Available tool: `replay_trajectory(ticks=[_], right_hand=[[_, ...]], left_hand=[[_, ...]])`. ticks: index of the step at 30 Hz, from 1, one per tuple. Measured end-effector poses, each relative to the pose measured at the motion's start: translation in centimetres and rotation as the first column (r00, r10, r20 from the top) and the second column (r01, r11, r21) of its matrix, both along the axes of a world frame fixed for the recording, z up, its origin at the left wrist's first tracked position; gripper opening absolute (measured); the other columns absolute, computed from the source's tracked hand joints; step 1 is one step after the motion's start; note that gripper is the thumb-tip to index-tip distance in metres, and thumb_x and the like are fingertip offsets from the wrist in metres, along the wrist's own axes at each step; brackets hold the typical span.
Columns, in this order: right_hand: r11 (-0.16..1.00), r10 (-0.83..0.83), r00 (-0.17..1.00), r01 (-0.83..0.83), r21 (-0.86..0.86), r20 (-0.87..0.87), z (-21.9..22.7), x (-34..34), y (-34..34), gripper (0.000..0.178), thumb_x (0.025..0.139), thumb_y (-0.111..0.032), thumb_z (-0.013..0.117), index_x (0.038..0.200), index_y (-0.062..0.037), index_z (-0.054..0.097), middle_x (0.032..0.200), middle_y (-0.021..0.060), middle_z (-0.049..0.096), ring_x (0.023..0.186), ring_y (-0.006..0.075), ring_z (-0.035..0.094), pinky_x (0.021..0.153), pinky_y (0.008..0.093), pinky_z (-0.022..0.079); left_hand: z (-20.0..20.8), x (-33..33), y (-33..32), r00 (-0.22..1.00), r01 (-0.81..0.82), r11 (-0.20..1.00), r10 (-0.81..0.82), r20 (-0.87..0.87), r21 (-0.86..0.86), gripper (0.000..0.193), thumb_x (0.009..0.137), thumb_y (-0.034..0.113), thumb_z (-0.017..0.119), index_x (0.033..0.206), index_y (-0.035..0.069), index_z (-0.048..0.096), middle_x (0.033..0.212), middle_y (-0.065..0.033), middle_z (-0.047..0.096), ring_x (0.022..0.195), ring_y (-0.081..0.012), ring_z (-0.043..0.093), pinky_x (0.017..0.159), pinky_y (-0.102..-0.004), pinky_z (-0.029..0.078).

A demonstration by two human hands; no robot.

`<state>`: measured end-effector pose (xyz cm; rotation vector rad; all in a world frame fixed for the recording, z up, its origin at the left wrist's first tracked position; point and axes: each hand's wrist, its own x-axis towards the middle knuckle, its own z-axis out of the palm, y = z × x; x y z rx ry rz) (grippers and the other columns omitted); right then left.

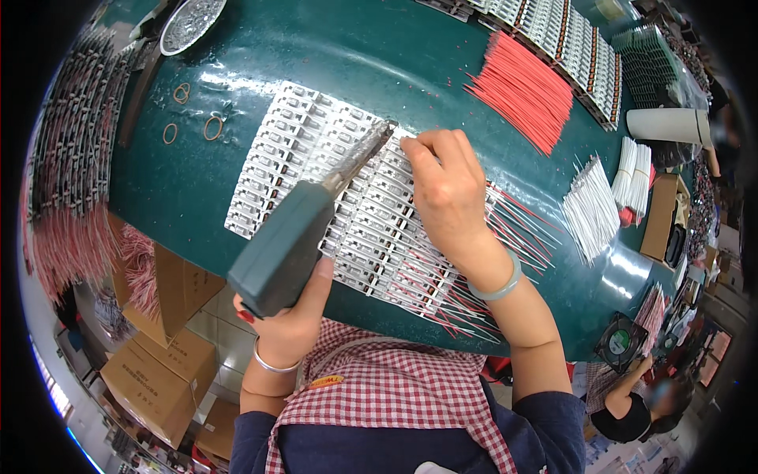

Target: The person uses a soldering iron to attach red and white wires to a white plastic grid on a green workbench. They repeatedly pick up wires, position them on the grid, and apply the soldering iron to secure them in place.

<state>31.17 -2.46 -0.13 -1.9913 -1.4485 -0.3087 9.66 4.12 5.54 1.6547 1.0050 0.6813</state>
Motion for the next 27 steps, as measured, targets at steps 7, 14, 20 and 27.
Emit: replay_trajectory(ticks=[7, 14, 20, 27], right_hand=[[1.0, -0.008, 1.0, 0.008, 0.017, -0.012, -0.2, 0.1, 0.1, 0.022, 0.069, 0.004, 0.064, 0.09, 0.002, 0.066, 0.087, 0.0103, 0.059, 0.08, 0.0257, 0.057, 0.066, 0.0358, 0.049], [0.994, -0.048, 0.995, 0.056, 0.094, -0.089, 2.2, 1.5, -3.8, 0.021, 0.071, 0.007, 0.066, 0.091, -0.0004, 0.066, 0.087, 0.0104, 0.061, 0.081, 0.027, 0.059, 0.069, 0.0391, 0.049], [0.884, -0.461, 0.887, 0.462, -0.064, 0.032, 3.5, 6.3, -15.2, 0.014, 0.079, 0.004, 0.069, 0.091, -0.0025, 0.069, 0.09, 0.01, 0.064, 0.083, 0.0292, 0.059, 0.072, 0.0387, 0.049], [0.903, -0.423, 0.903, 0.427, -0.052, 0.073, 3.6, 8.4, -15.0, 0.012, 0.079, 0.0, 0.072, 0.09, -0.0027, 0.07, 0.09, 0.0093, 0.065, 0.086, 0.0297, 0.059, 0.075, 0.0396, 0.048]], left_hand=[[1.6, 0.9, 0.3, 0.961, -0.091, 0.939, 0.171, 0.219, -0.332, 0.047, 0.079, -0.007, 0.066, 0.123, -0.007, 0.051, 0.103, -0.0189, 0.064, 0.053, -0.0138, 0.052, 0.043, -0.0248, 0.04], [1.2, 0.6, -0.5, 0.955, -0.094, 0.934, 0.182, 0.233, -0.344, 0.039, 0.08, -0.007, 0.064, 0.118, -0.009, 0.054, 0.096, -0.016, 0.063, 0.052, -0.0127, 0.05, 0.045, -0.0245, 0.038], [-0.7, -1.0, 0.8, 0.923, -0.026, 0.886, 0.199, 0.329, -0.464, 0.055, 0.08, -0.002, 0.065, 0.132, -0.006, 0.046, 0.111, -0.0229, 0.06, 0.052, -0.0125, 0.051, 0.042, -0.0231, 0.041], [-0.1, -0.4, 0.6, 0.919, 0.04, 0.886, 0.149, 0.365, -0.461, 0.058, 0.078, -0.002, 0.065, 0.132, -0.005, 0.046, 0.11, -0.0221, 0.06, 0.053, -0.013, 0.051, 0.043, -0.0244, 0.041]])
